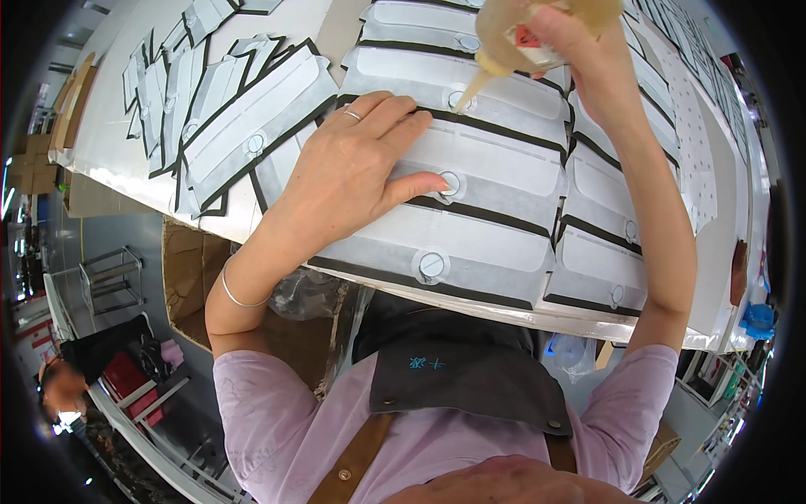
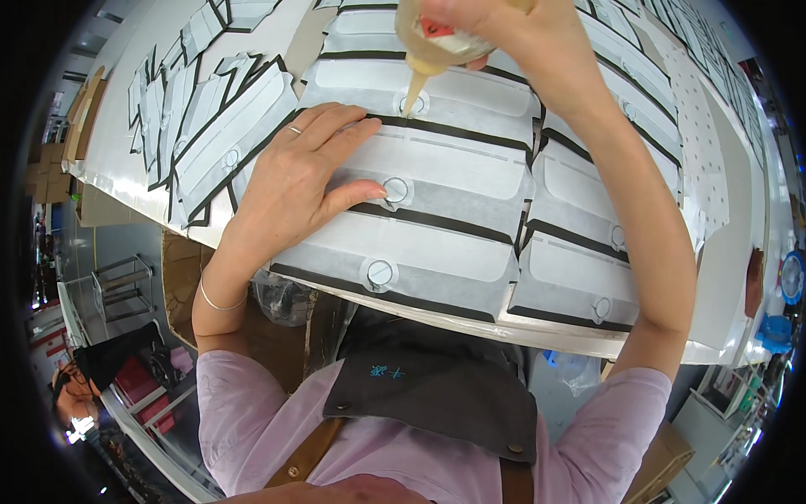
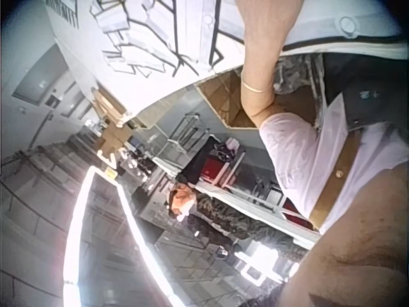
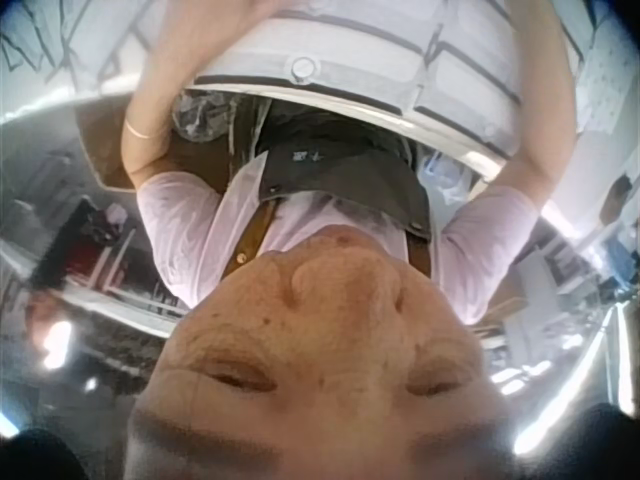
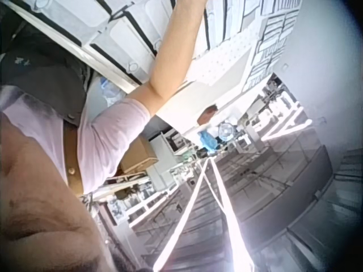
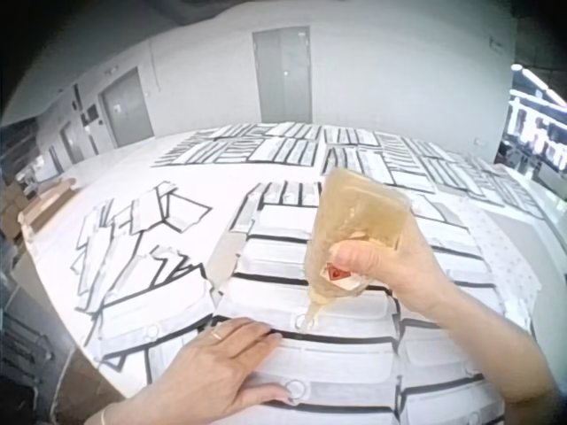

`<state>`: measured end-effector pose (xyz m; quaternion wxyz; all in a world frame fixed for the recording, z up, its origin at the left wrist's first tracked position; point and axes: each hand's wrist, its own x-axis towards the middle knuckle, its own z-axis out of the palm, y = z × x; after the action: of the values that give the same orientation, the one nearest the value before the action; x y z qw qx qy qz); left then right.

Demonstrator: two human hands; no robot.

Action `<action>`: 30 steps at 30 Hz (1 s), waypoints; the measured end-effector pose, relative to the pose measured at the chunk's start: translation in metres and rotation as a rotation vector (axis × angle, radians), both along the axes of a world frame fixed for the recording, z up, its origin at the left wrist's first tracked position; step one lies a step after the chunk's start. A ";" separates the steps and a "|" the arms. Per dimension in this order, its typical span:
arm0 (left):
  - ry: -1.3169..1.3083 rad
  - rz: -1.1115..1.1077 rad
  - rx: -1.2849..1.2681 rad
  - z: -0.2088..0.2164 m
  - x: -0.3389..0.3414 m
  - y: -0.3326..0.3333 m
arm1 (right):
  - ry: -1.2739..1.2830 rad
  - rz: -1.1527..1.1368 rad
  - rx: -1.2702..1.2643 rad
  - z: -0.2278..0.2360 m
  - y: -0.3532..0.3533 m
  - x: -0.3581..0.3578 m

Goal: The person applies adhesive from a squeeze bottle to circular tabs on multiple white rectangular mask-like components arranged on a table. They then place small white paper pieces onto the adhesive spots and press them down. The person works methodically across the array of components.

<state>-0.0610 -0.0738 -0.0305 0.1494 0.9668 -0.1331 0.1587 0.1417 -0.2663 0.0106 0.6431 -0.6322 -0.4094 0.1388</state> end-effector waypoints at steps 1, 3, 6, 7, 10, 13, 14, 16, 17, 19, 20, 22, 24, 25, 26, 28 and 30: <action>0.001 0.000 -0.003 0.000 0.000 0.000 | 0.020 -0.002 -0.005 0.002 -0.003 -0.003; 0.001 -0.002 -0.010 -0.001 0.000 0.001 | 0.031 -0.033 0.003 0.011 -0.009 -0.009; 0.014 -0.002 0.007 0.003 -0.001 0.000 | 0.029 -0.148 0.102 0.016 -0.027 0.007; 0.025 -0.005 0.006 0.005 0.000 0.002 | 0.069 -0.179 0.154 0.019 -0.036 0.016; 0.023 -0.009 0.016 0.019 0.009 0.004 | 0.181 -0.343 0.299 0.032 -0.035 0.039; -0.064 -0.004 0.064 0.022 0.035 0.011 | 0.224 -0.360 0.233 0.017 -0.019 0.059; -0.058 -0.010 0.071 0.020 0.045 0.014 | 0.289 -0.458 0.238 0.011 -0.005 0.050; -0.048 -0.030 0.078 0.015 0.061 0.018 | 0.225 -0.391 0.186 -0.006 0.003 0.057; -0.028 -0.031 0.075 0.011 0.065 0.019 | 0.212 -0.348 0.152 -0.007 0.006 0.060; 0.018 -0.029 0.069 0.004 0.070 0.020 | 0.191 -0.259 0.084 -0.010 0.012 0.064; 0.020 -0.027 0.066 0.004 0.071 0.020 | 0.183 -0.268 0.064 -0.009 0.016 0.064; 0.024 -0.029 0.058 0.001 0.072 0.020 | 0.167 -0.291 0.021 -0.008 0.022 0.061; 0.017 -0.034 0.051 0.001 0.072 0.020 | 0.153 -0.264 0.005 -0.013 0.024 0.065; 0.012 -0.035 0.047 0.001 0.072 0.020 | 0.145 -0.250 -0.004 -0.015 0.025 0.066; 0.016 -0.034 0.047 0.001 0.072 0.020 | 0.138 -0.212 -0.012 -0.015 0.023 0.067; 0.023 -0.028 0.048 0.002 0.072 0.020 | 0.125 -0.135 -0.026 -0.012 0.020 0.069; 0.025 -0.027 0.049 0.002 0.072 0.020 | 0.097 -0.147 -0.053 -0.004 0.018 0.064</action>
<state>0.0107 -0.0538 -0.0289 0.1294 0.9702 -0.1481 0.1415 0.2060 -0.2484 0.0065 0.6537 -0.6697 -0.3265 0.1325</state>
